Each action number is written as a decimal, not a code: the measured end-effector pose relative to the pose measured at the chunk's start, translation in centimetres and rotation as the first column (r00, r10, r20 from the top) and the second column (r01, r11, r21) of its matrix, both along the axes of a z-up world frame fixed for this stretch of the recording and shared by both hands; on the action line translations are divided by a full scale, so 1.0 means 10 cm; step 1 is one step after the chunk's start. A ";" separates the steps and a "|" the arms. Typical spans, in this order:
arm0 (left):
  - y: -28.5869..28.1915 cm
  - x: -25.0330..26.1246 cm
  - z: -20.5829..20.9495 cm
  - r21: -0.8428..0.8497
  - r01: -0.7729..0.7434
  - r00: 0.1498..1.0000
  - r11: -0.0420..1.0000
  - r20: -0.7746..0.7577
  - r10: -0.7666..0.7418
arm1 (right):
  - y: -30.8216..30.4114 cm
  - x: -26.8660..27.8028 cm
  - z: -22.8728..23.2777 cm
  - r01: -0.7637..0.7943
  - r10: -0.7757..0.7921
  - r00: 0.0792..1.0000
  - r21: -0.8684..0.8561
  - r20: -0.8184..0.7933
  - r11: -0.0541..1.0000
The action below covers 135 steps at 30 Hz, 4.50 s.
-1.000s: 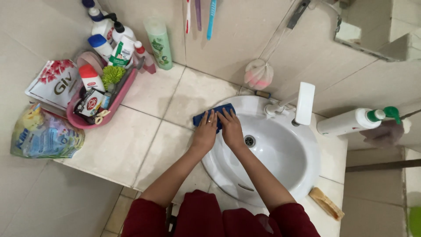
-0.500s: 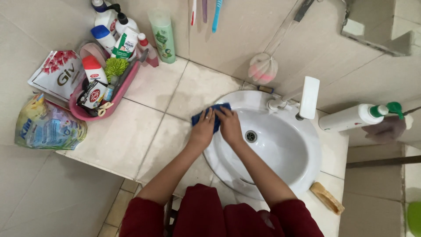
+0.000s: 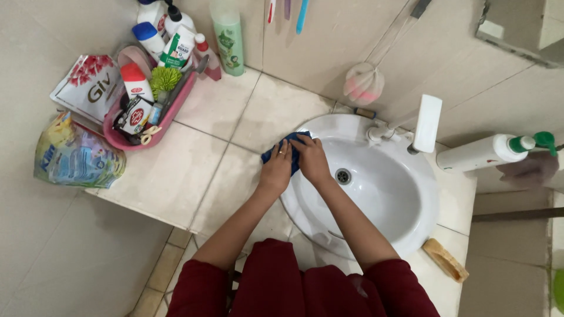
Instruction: The person wets a blue cloth under the faucet, then wipes the sink basin and surrounding countertop. They repeatedly rinse and wring the cloth while continuing to wipe the sink area.
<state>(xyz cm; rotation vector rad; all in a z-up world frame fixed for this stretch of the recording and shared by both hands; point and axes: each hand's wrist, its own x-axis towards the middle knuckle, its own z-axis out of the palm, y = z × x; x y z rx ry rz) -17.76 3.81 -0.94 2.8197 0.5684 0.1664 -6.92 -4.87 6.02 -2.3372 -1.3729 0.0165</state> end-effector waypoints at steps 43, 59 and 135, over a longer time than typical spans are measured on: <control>-0.36 -0.96 0.48 -0.198 0.028 0.996 0.980 0.088 -0.011 | -0.81 -0.92 0.20 -0.066 0.061 0.988 -0.031 -0.140 0.997; -0.61 -1.28 0.89 -0.280 0.173 0.981 0.944 -0.037 -0.191 | -1.37 -1.25 0.37 -0.147 0.120 0.969 -0.115 -0.216 0.982; -1.88 -0.87 0.71 -0.279 0.522 0.838 0.806 -0.012 -0.546 | -3.07 -1.14 0.08 0.025 -0.026 0.983 -0.007 -0.182 1.000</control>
